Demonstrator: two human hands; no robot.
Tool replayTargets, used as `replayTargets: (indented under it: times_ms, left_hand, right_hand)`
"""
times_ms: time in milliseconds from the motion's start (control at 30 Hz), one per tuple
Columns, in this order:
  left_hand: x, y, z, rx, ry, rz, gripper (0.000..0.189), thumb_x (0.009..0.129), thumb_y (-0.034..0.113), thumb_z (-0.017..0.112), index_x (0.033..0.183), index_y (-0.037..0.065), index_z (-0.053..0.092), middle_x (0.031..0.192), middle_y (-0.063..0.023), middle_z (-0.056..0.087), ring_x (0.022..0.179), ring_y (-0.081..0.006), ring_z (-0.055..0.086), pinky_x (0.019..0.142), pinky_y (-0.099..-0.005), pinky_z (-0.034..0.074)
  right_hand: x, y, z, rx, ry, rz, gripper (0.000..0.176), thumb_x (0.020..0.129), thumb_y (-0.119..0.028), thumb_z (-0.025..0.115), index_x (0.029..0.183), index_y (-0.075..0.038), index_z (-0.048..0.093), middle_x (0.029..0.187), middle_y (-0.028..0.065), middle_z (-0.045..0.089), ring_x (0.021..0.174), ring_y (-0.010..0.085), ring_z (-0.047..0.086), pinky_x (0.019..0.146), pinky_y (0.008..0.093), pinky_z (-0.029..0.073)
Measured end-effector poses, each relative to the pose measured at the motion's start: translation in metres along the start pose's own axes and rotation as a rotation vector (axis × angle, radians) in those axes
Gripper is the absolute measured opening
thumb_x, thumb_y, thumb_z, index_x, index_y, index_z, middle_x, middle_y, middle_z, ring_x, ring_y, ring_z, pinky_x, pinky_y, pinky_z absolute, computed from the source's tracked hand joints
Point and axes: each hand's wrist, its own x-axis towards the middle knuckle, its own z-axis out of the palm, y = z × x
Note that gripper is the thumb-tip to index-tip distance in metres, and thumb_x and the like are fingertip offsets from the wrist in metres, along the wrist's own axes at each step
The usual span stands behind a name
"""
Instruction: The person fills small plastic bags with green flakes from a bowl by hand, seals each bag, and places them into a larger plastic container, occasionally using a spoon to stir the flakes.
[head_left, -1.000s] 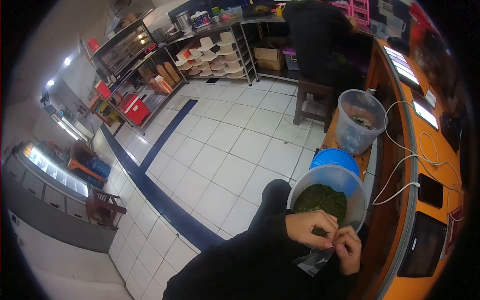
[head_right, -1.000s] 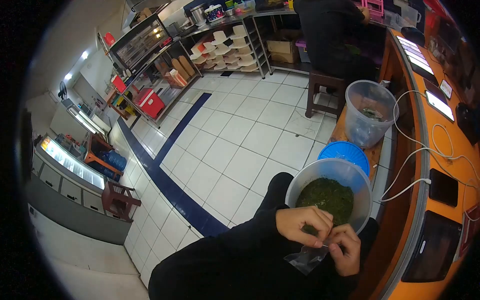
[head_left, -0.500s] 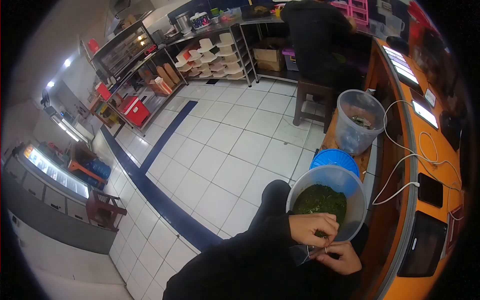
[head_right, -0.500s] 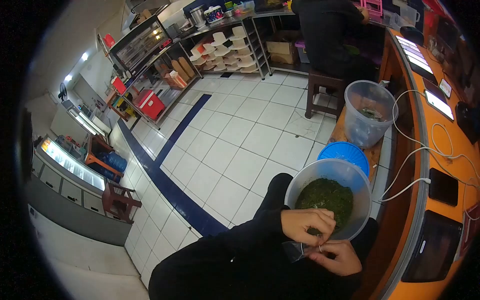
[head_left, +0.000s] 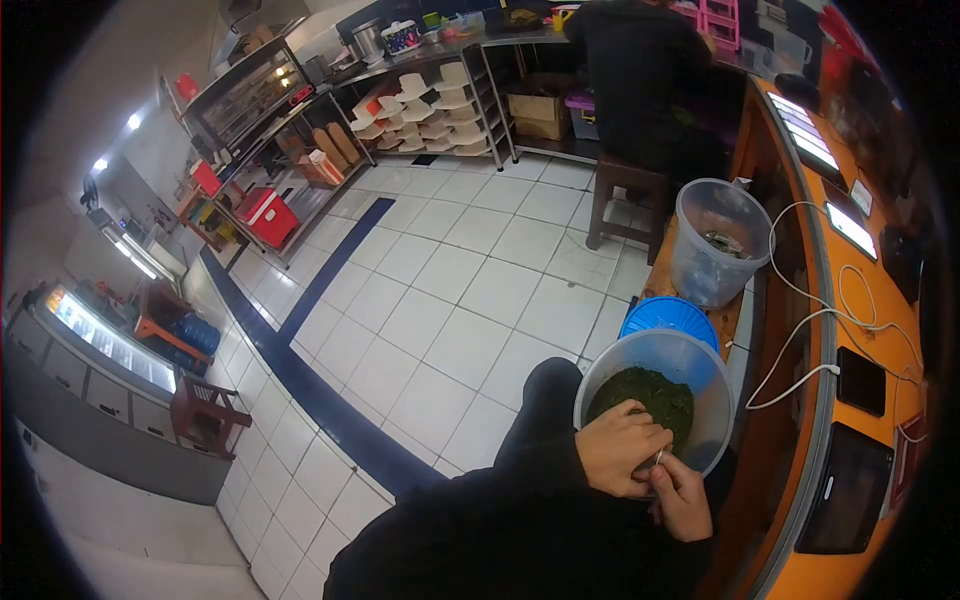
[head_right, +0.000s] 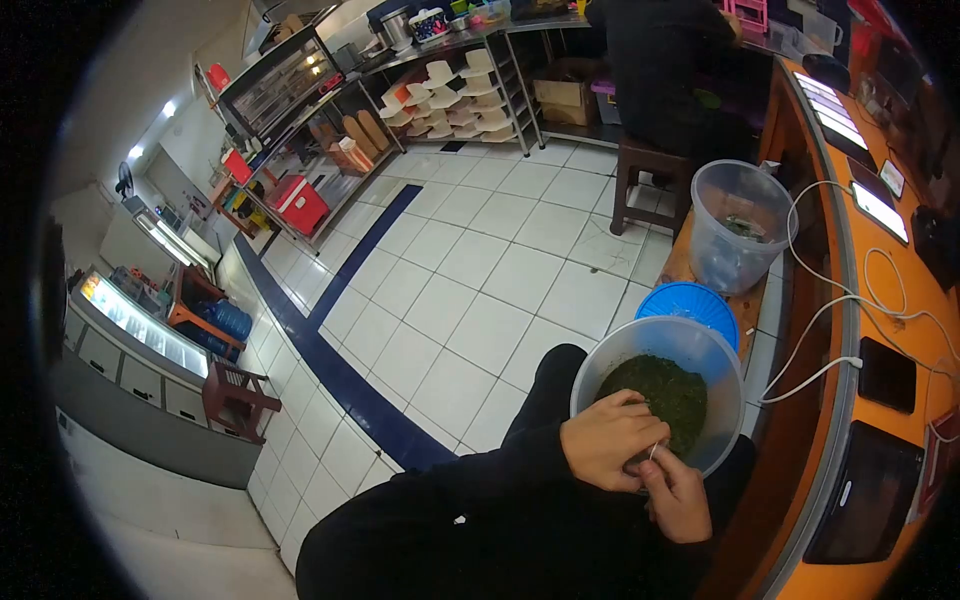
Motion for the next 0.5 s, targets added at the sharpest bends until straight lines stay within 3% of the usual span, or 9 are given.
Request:
replayTargets:
  times_ms: [67,267,333,500]
  left_hand:
    - [0.001,-0.001,0.005,0.082,0.002,0.015,0.051,0.07,0.037,0.08,0.105,0.003,0.064,0.094,-0.0109,0.07,0.098,-0.0317,0.068,0.106,-0.0479,0.042]
    - [0.003,-0.006,0.008,0.134,-0.058,0.006,0.049,0.07,0.038,0.08,0.101,0.004,0.065,0.093,-0.0125,0.071,0.096,-0.0329,0.069,0.105,-0.0488,0.042]
    - [0.001,-0.009,0.006,0.134,-0.041,0.006,0.048,0.07,0.038,0.08,0.101,0.004,0.065,0.092,-0.0131,0.072,0.096,-0.0333,0.07,0.105,-0.0487,0.043]
    - [0.001,-0.013,0.003,0.108,-0.016,0.029,0.046,0.07,0.035,0.079,0.1,0.003,0.065,0.089,-0.0142,0.071,0.094,-0.0343,0.071,0.103,-0.0474,0.044]
  right_hand:
    - [0.0,0.0,0.0,-0.045,-0.033,0.025,0.045,0.111,-0.037,0.053,0.131,0.003,0.063,0.091,0.0101,0.073,0.048,0.0082,0.055,0.045,0.0246,0.043]
    - [0.001,0.001,0.004,-0.026,-0.074,0.066,0.048,0.111,-0.04,0.052,0.131,0.003,0.063,0.095,0.0106,0.074,0.048,0.0097,0.055,0.045,0.0251,0.044]
    - [0.001,-0.007,0.009,0.071,0.0,0.042,0.038,0.11,-0.032,0.055,0.126,0.001,0.066,0.08,0.0085,0.071,0.049,0.0117,0.058,0.047,0.0279,0.044]
    - [0.001,-0.008,0.005,0.047,-0.028,0.069,0.04,0.109,-0.032,0.056,0.125,0.002,0.068,0.085,0.0098,0.074,0.051,0.0128,0.058,0.049,0.0289,0.046]
